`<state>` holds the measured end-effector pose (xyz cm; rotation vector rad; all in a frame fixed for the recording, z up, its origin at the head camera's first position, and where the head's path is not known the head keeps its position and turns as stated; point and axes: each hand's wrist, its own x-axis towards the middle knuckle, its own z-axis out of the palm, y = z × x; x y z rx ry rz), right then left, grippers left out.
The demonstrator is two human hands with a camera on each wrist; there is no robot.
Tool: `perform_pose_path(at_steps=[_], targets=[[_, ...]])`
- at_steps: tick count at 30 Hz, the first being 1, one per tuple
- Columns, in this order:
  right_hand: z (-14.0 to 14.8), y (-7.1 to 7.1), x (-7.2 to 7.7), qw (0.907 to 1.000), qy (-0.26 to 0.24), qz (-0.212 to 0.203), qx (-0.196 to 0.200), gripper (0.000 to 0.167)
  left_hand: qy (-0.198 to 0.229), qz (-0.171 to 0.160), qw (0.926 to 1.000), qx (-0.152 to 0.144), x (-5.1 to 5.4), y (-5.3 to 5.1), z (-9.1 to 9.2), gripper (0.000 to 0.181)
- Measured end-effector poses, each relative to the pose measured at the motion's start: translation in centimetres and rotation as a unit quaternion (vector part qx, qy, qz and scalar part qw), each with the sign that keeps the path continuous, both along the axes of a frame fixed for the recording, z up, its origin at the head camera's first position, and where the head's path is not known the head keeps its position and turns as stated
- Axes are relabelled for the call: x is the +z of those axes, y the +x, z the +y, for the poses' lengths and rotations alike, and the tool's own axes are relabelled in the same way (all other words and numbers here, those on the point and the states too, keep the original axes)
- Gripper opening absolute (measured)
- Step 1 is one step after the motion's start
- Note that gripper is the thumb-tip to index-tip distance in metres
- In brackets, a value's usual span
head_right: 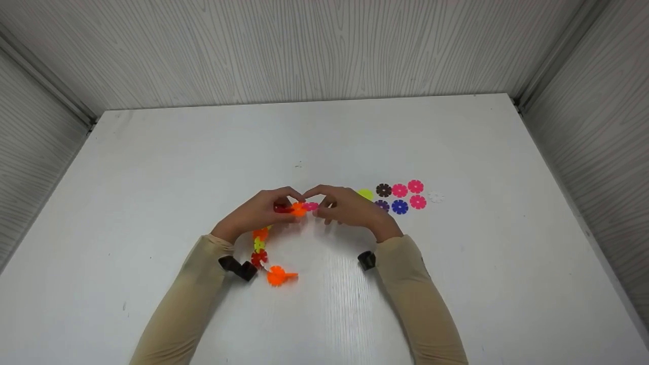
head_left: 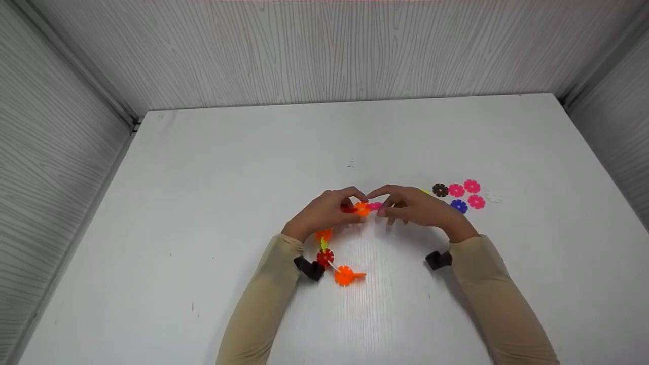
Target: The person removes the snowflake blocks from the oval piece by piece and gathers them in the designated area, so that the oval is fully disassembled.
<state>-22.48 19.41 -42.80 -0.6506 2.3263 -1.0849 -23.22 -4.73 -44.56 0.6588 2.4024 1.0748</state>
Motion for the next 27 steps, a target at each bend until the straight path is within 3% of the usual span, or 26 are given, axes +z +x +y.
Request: perform_pose_path(at_steps=[6,15,27], targets=[[-0.61,0.28,-0.27,0.9998,0.02,0.006,0.007,0.041,0.008,0.003,1.0,-0.005,0.09,0.02,0.12,0.04],[-0.69,0.54,0.08,0.9998,0.005,0.018,0.005,0.036,0.015,0.006,0.9998,-0.008,0.39,0.06,-0.01,0.039],[-0.74,0.39,-0.55,0.9992,-0.02,0.033,0.014,0.025,0.033,0.008,0.9988,-0.036,0.02,0.1,0.09,0.035]])
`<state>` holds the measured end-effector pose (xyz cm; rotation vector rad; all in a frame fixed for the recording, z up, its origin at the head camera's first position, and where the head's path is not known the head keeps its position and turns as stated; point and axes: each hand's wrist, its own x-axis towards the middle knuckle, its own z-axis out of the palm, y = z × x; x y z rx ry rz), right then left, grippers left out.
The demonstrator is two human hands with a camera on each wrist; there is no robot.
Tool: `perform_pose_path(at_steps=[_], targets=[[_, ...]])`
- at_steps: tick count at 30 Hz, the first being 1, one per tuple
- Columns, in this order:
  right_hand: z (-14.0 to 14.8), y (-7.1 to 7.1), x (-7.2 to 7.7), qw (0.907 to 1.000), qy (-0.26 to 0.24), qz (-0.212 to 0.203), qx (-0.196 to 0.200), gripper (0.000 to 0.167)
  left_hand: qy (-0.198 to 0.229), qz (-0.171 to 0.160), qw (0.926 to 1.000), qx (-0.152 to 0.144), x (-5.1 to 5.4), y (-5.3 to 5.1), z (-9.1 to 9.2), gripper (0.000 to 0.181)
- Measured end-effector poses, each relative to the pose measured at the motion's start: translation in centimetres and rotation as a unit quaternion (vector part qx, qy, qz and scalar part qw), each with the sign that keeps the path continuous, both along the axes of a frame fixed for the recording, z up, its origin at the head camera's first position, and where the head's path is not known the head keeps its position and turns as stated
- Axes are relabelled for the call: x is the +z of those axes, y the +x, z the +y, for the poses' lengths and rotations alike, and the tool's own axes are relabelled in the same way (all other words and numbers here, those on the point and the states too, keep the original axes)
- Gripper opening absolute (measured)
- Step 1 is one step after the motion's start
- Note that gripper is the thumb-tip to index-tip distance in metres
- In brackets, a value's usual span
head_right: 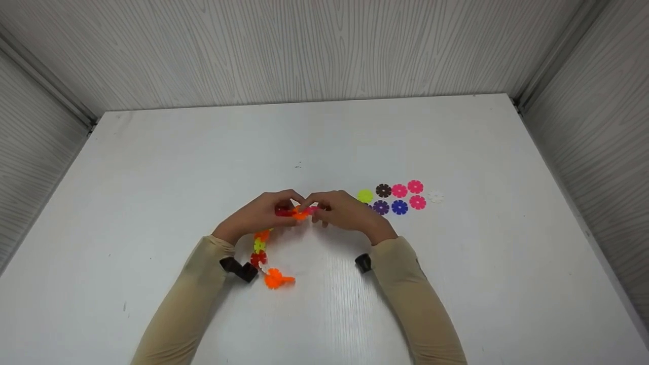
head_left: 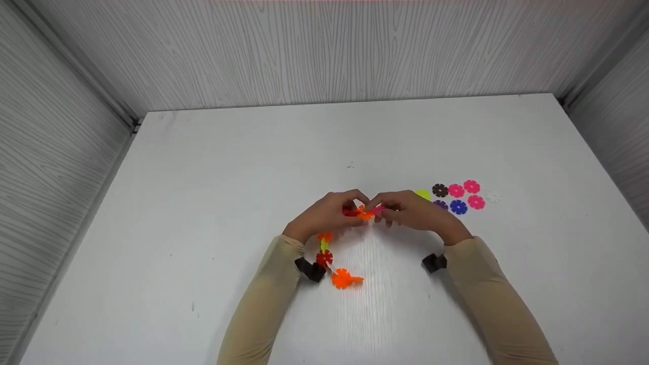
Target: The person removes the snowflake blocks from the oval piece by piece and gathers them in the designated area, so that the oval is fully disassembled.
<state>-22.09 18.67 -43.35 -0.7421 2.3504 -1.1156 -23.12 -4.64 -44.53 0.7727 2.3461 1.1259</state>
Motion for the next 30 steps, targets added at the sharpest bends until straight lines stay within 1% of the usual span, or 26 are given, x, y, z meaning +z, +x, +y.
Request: perform_pose_path(at_steps=[7,10,16,18,25,30], targets=[[-0.2,0.2,0.4,0.9995,-0.003,0.031,-0.005,0.023,0.022,-0.008,0.9997,-0.002,0.2,0.0,-0.1,0.033],[-0.3,0.2,0.7,0.999,-0.002,0.045,-0.006,0.023,0.029,-0.004,0.9996,-0.002,0.4,-0.1,-0.3,0.032],[-0.3,0.2,1.0,0.9978,0.006,0.066,-0.005,0.022,0.019,0.016,0.9997,0.006,0.9,0.1,-0.4,0.034],[-0.3,0.3,1.1,0.9977,0.012,0.067,-0.005,0.023,0.016,0.02,0.9996,0.008,1.1,0.2,-0.4,0.034],[-0.1,0.7,2.1,0.9963,0.042,0.075,0.004,0.025,0.021,0.012,0.9997,-0.006,1.5,0.4,-0.3,0.034],[-0.1,0.8,2.5,0.995,0.04,0.092,0.008,0.026,0.011,0.026,0.9996,-0.002,1.7,0.5,-0.2,0.035]])
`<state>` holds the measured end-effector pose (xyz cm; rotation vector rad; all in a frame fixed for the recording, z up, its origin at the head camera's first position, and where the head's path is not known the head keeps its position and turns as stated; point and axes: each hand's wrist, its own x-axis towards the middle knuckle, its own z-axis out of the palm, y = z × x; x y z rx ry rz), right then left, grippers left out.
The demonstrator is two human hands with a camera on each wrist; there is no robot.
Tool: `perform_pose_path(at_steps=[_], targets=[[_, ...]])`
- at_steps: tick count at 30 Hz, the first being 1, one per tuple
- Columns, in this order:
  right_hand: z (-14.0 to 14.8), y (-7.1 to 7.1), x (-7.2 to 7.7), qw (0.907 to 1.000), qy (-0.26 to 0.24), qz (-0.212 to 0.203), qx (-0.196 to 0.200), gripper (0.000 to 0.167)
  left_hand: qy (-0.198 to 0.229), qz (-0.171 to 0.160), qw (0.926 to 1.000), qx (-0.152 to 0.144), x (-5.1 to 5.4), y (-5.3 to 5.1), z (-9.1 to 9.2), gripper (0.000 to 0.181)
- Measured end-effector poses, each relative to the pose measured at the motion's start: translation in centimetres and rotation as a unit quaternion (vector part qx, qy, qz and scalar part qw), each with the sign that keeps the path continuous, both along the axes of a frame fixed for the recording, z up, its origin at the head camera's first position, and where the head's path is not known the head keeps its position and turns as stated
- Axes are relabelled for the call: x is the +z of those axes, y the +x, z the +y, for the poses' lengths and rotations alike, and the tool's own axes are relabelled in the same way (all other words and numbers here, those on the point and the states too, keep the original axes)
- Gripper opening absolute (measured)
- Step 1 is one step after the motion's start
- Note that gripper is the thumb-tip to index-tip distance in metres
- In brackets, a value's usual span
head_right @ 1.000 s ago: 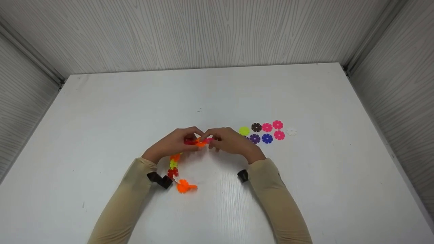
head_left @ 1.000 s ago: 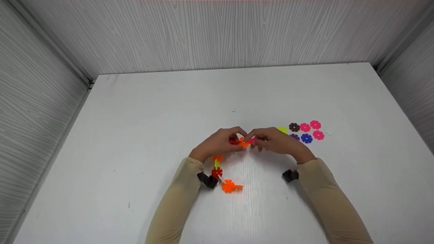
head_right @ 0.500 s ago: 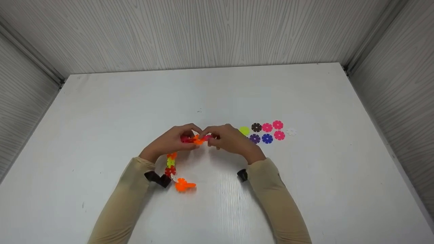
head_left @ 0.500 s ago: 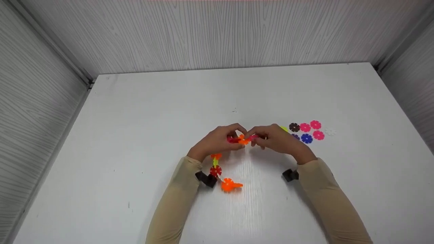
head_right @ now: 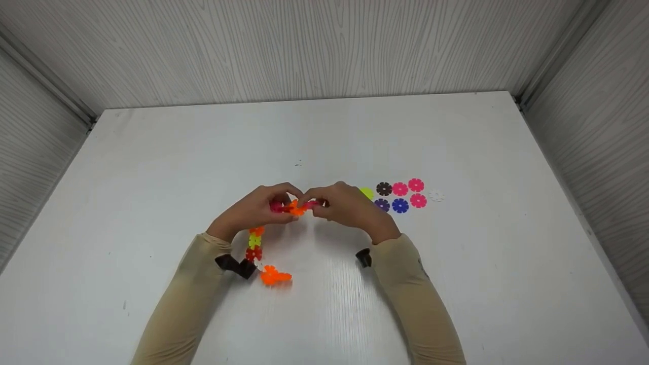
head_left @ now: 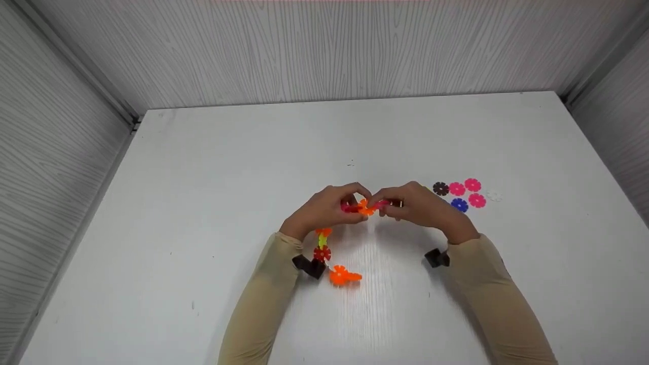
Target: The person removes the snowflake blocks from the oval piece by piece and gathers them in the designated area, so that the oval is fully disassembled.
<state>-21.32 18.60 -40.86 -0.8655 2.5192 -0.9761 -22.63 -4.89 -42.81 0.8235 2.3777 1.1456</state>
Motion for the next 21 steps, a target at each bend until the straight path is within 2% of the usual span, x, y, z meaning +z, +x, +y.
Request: perform_pose_path(at_steps=[9,21], targets=[[-0.41,-0.35,0.1,0.9998,0.01,0.014,0.012,0.026,-0.001,0.008,1.0,0.005,-0.17,-0.32,-0.43,0.034],[-0.46,-0.37,0.33,0.9995,-0.014,0.026,0.015,0.025,0.004,0.021,0.9997,0.007,0.63,-0.07,-0.62,0.033]])
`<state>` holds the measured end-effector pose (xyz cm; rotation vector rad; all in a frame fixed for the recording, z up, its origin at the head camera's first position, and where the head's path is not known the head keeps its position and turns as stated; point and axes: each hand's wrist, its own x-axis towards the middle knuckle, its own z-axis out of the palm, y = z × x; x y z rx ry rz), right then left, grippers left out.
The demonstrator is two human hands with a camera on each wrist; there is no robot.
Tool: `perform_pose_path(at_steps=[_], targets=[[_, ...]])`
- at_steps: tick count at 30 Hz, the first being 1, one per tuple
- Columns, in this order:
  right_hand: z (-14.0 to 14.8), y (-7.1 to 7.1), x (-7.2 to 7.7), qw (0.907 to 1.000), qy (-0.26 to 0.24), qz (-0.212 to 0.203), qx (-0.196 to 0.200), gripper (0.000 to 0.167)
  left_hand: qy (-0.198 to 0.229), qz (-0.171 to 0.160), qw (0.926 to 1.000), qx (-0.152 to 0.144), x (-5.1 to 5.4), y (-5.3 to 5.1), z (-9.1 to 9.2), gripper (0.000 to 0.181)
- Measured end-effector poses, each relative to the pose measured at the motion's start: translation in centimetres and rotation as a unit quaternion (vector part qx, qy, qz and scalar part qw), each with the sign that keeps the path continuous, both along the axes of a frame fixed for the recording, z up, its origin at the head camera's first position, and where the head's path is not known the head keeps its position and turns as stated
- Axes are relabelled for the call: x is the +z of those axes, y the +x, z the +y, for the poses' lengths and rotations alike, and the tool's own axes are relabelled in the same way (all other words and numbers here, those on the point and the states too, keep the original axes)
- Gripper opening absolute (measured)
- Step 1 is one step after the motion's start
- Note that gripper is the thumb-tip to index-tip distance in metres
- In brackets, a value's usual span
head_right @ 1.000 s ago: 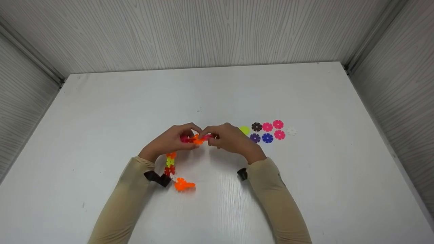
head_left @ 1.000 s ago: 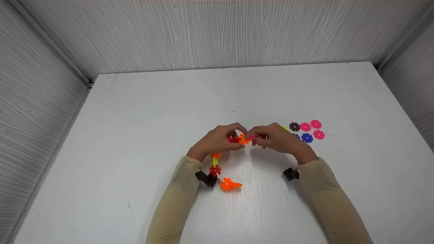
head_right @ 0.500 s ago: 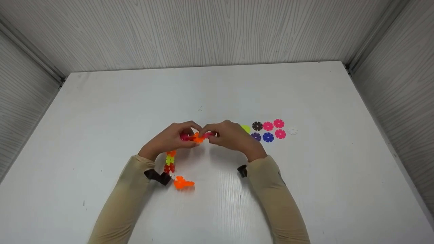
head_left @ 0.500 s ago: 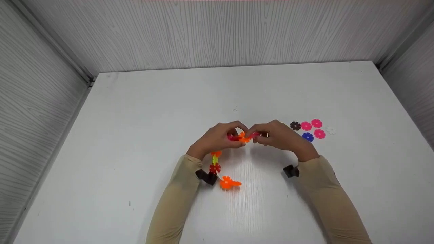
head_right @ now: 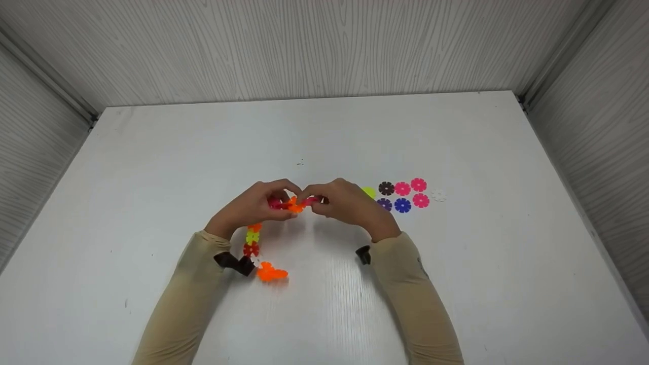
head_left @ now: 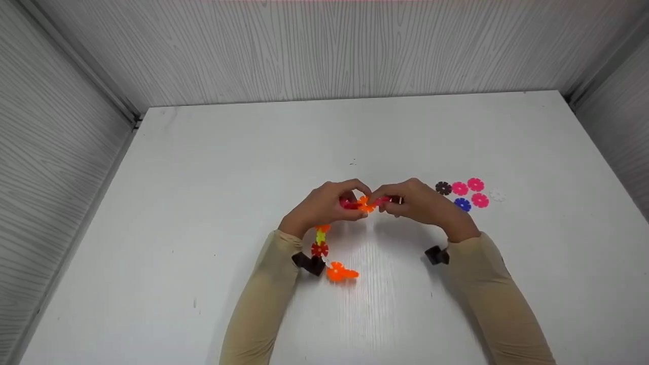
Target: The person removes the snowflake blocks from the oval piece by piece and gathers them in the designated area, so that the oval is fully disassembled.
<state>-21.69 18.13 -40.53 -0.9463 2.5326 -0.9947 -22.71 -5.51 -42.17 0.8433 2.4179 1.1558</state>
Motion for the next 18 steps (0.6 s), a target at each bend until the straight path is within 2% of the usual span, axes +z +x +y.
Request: perform_pose_path(at_steps=[6,11,18], targets=[[0.18,-0.1,0.09,1.0,0.006,0.001,0.001,0.027,0.001,0.004,1.0,-0.006,0.06,-0.1,-0.11,0.033],[0.39,-0.14,0.33,0.9997,-0.016,0.003,0.017,0.028,0.004,0.007,0.9999,-0.008,0.28,-0.11,-0.15,0.032],[0.47,-0.14,0.64,0.9995,-0.024,-0.01,0.018,0.028,0.001,0.005,0.9999,-0.01,0.67,-0.03,-0.21,0.032]])
